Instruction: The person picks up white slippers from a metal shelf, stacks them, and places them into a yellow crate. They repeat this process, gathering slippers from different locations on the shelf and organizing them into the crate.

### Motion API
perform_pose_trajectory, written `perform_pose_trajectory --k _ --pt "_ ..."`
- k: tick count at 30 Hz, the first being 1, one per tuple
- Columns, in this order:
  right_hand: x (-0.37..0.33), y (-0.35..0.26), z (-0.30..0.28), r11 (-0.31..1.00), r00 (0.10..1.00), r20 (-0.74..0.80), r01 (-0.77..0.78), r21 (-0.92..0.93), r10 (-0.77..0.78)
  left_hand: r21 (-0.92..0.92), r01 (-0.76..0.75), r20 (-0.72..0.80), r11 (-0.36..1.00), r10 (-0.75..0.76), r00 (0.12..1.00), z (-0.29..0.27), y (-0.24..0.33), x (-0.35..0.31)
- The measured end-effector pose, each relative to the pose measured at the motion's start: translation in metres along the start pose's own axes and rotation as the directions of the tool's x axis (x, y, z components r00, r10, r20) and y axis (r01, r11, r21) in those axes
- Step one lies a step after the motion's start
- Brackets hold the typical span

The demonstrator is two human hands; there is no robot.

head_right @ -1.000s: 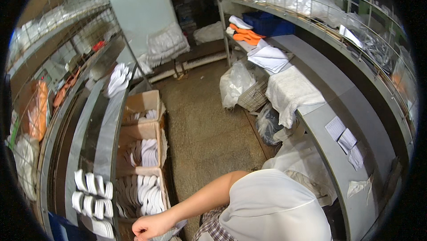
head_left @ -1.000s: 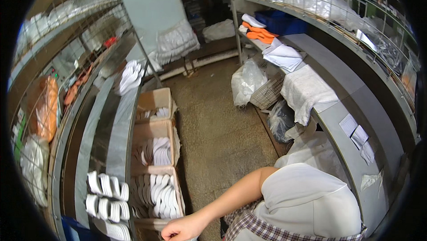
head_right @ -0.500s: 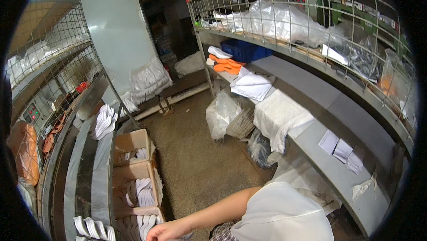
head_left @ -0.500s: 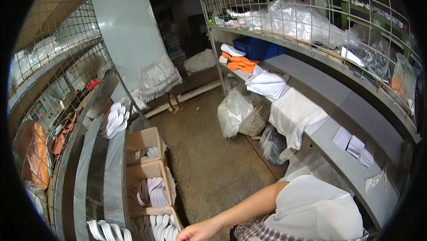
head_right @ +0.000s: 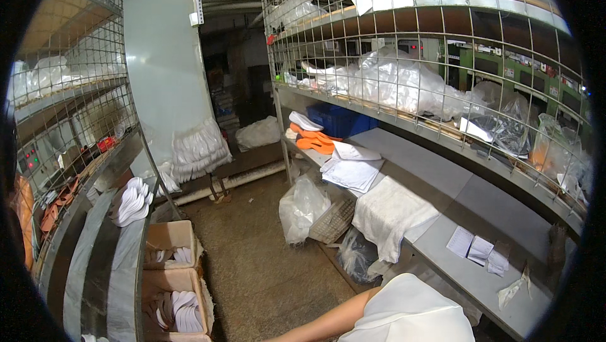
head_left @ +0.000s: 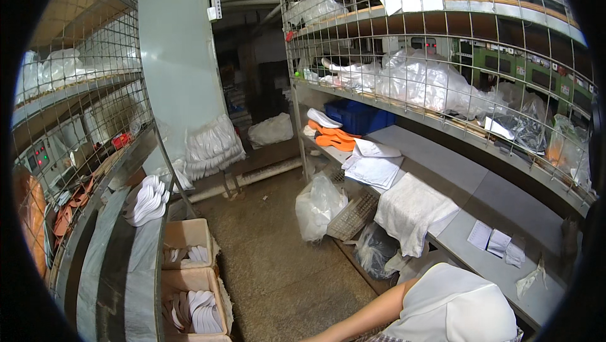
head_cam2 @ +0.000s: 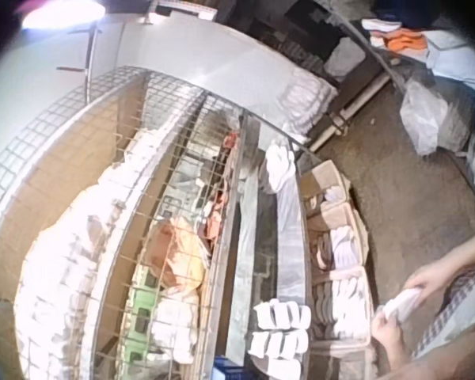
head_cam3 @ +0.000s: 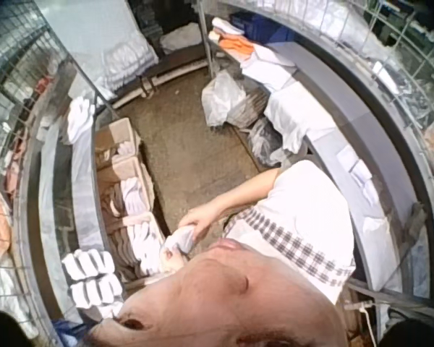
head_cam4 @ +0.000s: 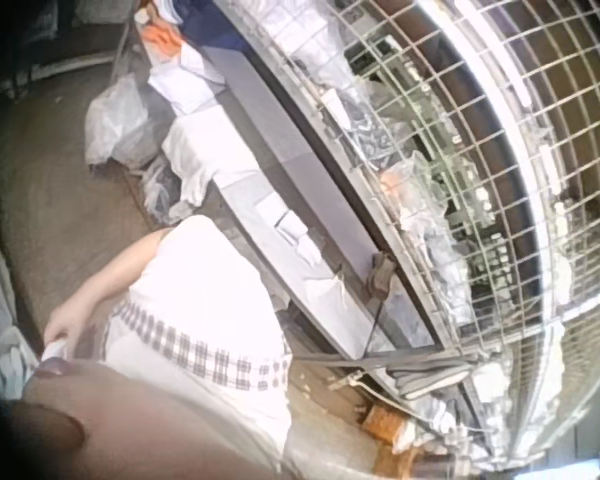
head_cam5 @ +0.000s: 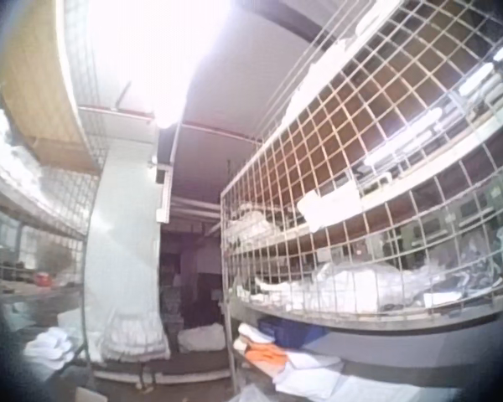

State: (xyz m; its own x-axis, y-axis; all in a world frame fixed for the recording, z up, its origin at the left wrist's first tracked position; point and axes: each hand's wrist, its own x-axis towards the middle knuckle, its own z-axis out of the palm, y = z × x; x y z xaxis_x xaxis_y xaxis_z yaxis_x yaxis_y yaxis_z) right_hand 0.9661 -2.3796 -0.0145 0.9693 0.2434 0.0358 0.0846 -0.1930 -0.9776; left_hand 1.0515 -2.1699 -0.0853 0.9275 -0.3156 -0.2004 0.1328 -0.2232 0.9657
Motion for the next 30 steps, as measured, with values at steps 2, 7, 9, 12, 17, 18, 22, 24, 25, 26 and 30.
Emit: perform_pose_trajectory --k 2,7,9,12,17,18,22,24,25,26,30 --pt "-0.007 -0.005 -0.006 0.997 0.997 0.003 -0.072 0.028 0.072 -0.117 -0.112 0.141 0.987 0.128 0.982 0.007 0.006 0.0" --pt "-0.008 -0.012 -0.024 0.996 0.993 0.095 0.076 -0.036 -0.073 -0.157 -0.557 0.342 0.816 0.574 0.744 -0.002 0.041 -0.015" --pt "-0.004 -0.013 -0.02 1.0 0.985 0.175 0.012 -0.027 -0.007 -0.017 -0.624 0.267 0.781 0.605 0.75 -0.005 0.051 -0.025" --pt "0.008 -0.016 0.003 0.999 0.975 0.221 -0.026 0.027 0.02 -0.092 -0.695 0.134 0.713 0.701 0.701 -0.022 0.053 -0.05" --pt "0.036 -0.017 0.085 0.956 0.864 0.501 -0.111 0.273 -0.043 -0.019 -0.54 -0.099 0.841 0.536 0.838 -0.074 0.03 -0.146" --pt "0.041 -0.016 0.097 0.933 0.836 0.544 -0.141 0.332 -0.068 0.012 -0.505 -0.163 0.863 0.5 0.85 -0.08 0.027 -0.165" --pt "0.08 -0.003 0.132 0.892 0.799 0.596 -0.323 0.317 0.077 0.154 -0.334 -0.472 0.93 0.366 0.802 -0.09 0.02 -0.231" --pt "0.092 0.003 0.151 0.884 0.757 0.629 -0.404 0.234 0.179 0.214 -0.231 -0.614 0.949 0.315 0.724 -0.093 0.017 -0.26" --pt "0.096 0.004 0.162 0.879 0.742 0.626 -0.44 0.186 0.239 0.217 -0.201 -0.671 0.955 0.296 0.68 -0.096 0.015 -0.273" --pt "0.095 0.005 0.177 0.864 0.75 0.615 -0.455 0.214 0.242 0.204 -0.161 -0.724 0.966 0.259 0.639 -0.097 0.013 -0.285" --pt "0.095 -0.003 0.228 0.895 0.687 0.701 -0.416 0.162 0.193 0.106 -0.167 -0.866 0.98 0.173 0.47 -0.111 0.001 -0.322"
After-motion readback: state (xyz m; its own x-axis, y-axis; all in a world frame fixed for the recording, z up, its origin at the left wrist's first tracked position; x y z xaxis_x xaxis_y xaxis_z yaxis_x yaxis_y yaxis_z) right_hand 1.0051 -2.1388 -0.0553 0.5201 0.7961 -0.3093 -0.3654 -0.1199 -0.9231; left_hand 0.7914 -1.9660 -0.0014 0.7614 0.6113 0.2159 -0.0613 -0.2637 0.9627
